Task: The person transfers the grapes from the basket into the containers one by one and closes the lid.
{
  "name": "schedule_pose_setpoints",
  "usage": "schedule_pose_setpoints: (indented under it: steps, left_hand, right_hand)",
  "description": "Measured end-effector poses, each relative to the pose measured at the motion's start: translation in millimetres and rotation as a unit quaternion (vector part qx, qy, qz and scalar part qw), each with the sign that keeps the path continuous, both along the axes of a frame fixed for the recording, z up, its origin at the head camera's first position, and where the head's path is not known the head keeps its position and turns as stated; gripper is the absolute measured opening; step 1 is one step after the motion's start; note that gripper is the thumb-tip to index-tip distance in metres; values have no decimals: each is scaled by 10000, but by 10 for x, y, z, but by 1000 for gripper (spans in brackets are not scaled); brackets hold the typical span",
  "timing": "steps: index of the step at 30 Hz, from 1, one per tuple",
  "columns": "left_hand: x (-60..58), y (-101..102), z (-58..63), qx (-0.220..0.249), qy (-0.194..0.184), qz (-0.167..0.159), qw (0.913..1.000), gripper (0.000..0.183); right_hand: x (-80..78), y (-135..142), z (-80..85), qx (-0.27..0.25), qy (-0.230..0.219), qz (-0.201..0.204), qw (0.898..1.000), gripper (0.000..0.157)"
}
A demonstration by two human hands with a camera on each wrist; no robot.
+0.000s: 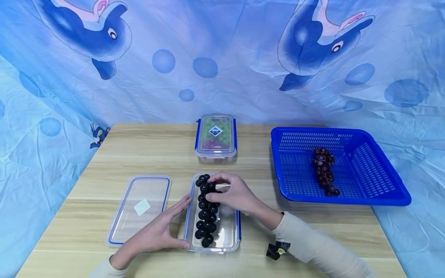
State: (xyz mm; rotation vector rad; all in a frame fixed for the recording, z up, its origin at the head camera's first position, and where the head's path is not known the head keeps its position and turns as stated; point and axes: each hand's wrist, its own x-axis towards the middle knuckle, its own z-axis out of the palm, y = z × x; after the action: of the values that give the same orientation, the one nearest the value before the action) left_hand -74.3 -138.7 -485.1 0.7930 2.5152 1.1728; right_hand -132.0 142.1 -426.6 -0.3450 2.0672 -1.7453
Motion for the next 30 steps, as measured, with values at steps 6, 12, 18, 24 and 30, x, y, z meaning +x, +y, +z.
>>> schedule_pose_setpoints:
  steps: [6, 12, 18, 24, 30]
  left_hand:
    - [-4, -1, 12, 13, 14, -29, 10000, 126]
    - [-9, -3, 9, -20, 48, -42, 10000, 126]
    - [0, -1, -5, -30, 62, -31, 10000, 127]
    - [3, 3, -16, 10, 137, -66, 9999, 125]
    - [1, -3, -13, 30, 116, -74, 9999, 126]
  right_hand:
    - [-7, -82, -111, -16, -146, -113, 9998, 44]
    - [-67, -123, -256, 131, -89, -8, 9999, 45]
    - [-68, -176, -384, 359, 52, -6, 9993, 54]
    - [-46, -230, -396, 1153, 611, 81, 9914, 74]
    - [-15, -224, -295, 2453, 1055, 706, 9611, 90]
